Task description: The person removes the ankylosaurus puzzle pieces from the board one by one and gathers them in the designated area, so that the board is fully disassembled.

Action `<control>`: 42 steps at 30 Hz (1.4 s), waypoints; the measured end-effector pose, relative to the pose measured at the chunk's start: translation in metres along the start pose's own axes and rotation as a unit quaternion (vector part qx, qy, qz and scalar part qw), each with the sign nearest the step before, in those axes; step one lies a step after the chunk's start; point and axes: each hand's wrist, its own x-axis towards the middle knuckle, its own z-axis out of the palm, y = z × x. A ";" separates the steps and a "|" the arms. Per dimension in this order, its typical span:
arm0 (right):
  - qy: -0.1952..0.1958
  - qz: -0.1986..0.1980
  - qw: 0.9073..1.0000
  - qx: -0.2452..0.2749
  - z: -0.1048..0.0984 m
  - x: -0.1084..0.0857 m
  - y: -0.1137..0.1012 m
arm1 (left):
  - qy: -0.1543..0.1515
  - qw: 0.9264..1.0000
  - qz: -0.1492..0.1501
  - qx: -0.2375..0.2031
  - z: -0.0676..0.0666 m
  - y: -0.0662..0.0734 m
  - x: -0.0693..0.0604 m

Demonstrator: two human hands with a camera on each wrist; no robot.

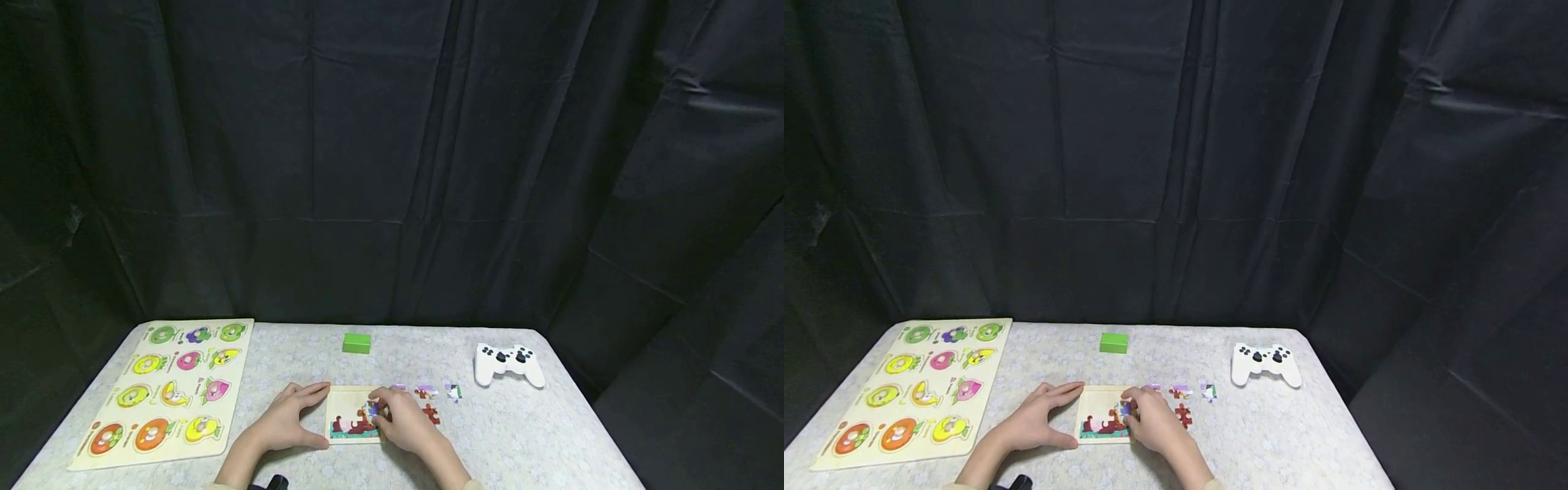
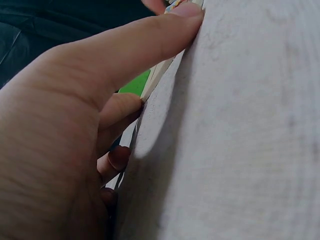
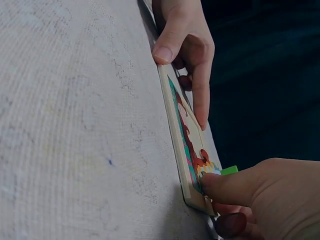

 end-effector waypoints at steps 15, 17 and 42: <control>0.009 -0.020 0.999 -0.038 0.002 0.000 0.000 | 0.001 1.000 0.014 0.008 -0.001 -0.004 0.001; 0.014 -0.024 0.999 -0.039 0.002 0.000 0.000 | 0.000 1.000 0.013 0.007 -0.001 -0.005 0.001; 0.020 -0.011 0.998 0.056 0.004 -0.001 0.012 | -0.007 1.000 0.011 -0.006 -0.001 -0.003 0.001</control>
